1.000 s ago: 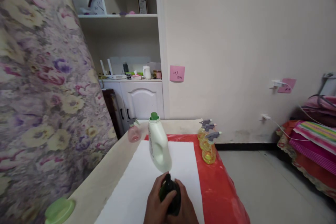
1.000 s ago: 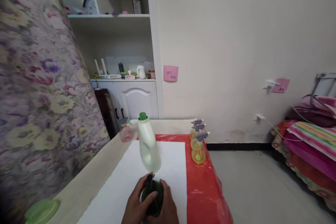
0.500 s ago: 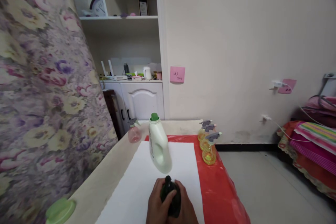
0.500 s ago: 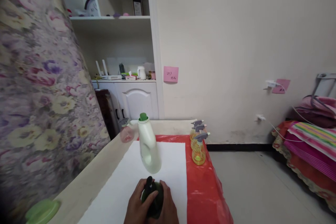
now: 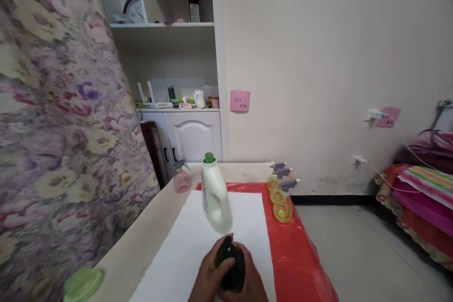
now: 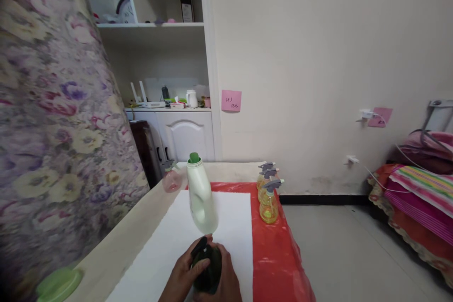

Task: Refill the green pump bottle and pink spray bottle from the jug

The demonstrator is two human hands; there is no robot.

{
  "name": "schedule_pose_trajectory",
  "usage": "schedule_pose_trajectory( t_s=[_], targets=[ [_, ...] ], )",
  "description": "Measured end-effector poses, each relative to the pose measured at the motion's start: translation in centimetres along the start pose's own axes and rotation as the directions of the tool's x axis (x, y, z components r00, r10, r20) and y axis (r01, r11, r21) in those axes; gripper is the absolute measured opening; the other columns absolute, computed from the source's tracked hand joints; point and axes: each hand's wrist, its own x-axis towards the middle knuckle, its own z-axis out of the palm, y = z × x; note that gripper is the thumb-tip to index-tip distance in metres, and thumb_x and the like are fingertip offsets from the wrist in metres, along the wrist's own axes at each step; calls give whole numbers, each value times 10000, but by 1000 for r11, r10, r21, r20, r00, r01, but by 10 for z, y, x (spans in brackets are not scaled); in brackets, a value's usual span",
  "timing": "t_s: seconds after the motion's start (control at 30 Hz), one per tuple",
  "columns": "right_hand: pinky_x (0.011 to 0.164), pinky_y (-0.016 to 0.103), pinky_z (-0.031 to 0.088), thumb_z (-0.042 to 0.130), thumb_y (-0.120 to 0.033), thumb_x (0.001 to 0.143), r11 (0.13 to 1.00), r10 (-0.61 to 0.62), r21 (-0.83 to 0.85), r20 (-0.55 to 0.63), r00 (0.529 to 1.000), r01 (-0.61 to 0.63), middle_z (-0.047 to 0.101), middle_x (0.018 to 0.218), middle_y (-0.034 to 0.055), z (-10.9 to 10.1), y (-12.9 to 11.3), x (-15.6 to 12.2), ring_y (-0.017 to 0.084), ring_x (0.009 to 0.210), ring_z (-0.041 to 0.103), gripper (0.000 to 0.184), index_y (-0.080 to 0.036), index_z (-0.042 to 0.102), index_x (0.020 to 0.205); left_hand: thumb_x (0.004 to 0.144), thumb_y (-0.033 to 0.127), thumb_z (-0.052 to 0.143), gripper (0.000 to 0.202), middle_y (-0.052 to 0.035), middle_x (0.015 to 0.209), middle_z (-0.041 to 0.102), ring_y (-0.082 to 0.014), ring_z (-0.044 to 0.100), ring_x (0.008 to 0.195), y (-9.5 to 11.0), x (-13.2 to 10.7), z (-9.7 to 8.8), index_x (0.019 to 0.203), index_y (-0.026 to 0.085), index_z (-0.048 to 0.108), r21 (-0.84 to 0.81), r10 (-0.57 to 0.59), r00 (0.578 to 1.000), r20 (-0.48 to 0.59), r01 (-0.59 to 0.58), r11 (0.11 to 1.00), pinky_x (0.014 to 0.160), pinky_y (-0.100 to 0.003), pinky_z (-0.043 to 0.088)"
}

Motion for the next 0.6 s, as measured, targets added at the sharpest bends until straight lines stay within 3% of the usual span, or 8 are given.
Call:
schedule_pose_trajectory(
  t_s=[0.1,0.23,0.37,0.47,0.6],
  targets=[
    [1036,418,445,673,-98,485,1000,13,-19,-20,1000,-14,527,1382,101,0,-1,-1,288,1262,529,933,-221,340,1348,699,334,722,429,-59,1082,738,-272,655,1047,-4,-6,11,1099,212,626,-2,-23,988,-152,23,1000,934,-360,489],
    [1036,414,449,662,-101,490,998,54,-26,-18,998,-55,549,1356,107,-1,-8,-2,278,1235,552,919,-195,349,1349,751,379,681,326,-24,930,752,-254,676,932,-4,-7,11,1030,209,668,36,0,991,-134,5,999,808,-316,530],
    [1063,420,430,645,-89,479,997,60,-48,-17,998,-61,546,1384,104,-2,-13,-2,286,1271,529,922,-202,355,1347,727,360,692,333,-43,996,766,-274,670,1012,0,-3,-1,1021,204,711,72,36,996,-76,-30,997,890,-331,521],
    [1061,424,436,639,-105,487,998,28,-57,-29,999,-30,545,1386,105,-1,-11,-2,290,1275,526,913,-203,354,1349,728,368,685,377,-70,1109,752,-282,653,1088,0,-4,1,1067,204,711,94,25,998,-64,-18,995,978,-362,488],
    [1033,454,463,674,-198,559,998,-30,-63,-78,996,25,559,1363,133,3,-7,-3,306,1245,555,841,-202,363,1339,724,387,692,445,-83,1172,728,-283,642,1113,-5,-9,14,1127,200,672,93,2,985,-175,15,996,992,-385,485]
  ],
)
